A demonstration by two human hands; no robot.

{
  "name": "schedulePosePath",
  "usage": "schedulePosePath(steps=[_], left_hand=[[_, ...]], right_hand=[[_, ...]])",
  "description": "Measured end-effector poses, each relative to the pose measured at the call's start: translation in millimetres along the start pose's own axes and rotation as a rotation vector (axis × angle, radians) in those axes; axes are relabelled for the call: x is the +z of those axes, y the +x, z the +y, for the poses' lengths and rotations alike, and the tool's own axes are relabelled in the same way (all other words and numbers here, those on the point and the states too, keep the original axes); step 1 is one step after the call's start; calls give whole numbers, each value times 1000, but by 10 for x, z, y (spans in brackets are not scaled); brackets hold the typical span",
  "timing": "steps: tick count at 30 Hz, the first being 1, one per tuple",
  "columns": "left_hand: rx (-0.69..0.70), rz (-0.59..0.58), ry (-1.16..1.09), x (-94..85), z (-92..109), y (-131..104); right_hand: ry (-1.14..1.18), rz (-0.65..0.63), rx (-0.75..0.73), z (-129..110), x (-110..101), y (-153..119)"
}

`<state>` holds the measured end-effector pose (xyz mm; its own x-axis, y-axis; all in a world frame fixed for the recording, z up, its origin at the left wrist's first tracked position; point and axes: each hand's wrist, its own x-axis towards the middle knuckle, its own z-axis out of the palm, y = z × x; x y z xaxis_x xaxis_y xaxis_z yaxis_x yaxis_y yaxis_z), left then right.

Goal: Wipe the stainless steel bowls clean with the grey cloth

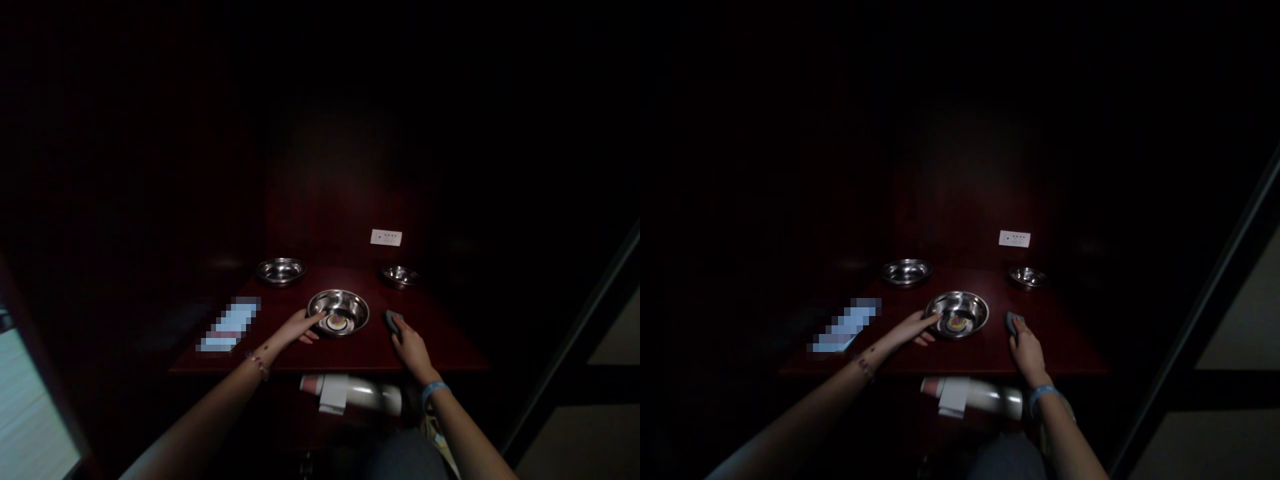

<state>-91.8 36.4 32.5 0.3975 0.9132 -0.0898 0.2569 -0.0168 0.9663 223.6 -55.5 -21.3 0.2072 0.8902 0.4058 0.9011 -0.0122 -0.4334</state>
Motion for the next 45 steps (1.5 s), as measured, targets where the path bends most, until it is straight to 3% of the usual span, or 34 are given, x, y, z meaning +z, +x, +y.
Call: schedulePosePath(steps=[5,7,10,12,14,17,23,28,31,37,42,45], left_hand=[[17,-55,-160,117,4,108],[103,29,-151,161,-19,217],[348,202,-152,214,-26,426],[472,286,-150,236,-9,562],[530,337,-103,248,15,673],[565,347,-27,253,49,782],[607,286,-67,257,58,909],[583,307,-200,312,-51,1049],[555,242,-241,381,-134,1104],[610,134,-209,522,-197,1004],[616,162,-198,530,-145,889],[570,193,-178,488,-133,909]], right_hand=[[189,132,-11,-53,-15,-15],[314,267,-68,-85,-39,-24],[396,443,-199,-223,-77,-17],[344,402,-353,-376,-85,17],[211,265,-510,-540,-65,84],[4,120,-598,-713,26,231],[-203,95,-517,-725,272,426],[-228,102,-448,-726,371,383],[-242,72,-415,-760,363,342],[-251,17,-364,-872,327,279],[-202,18,-291,-1061,457,220],[-142,-6,-326,-1169,549,199]])
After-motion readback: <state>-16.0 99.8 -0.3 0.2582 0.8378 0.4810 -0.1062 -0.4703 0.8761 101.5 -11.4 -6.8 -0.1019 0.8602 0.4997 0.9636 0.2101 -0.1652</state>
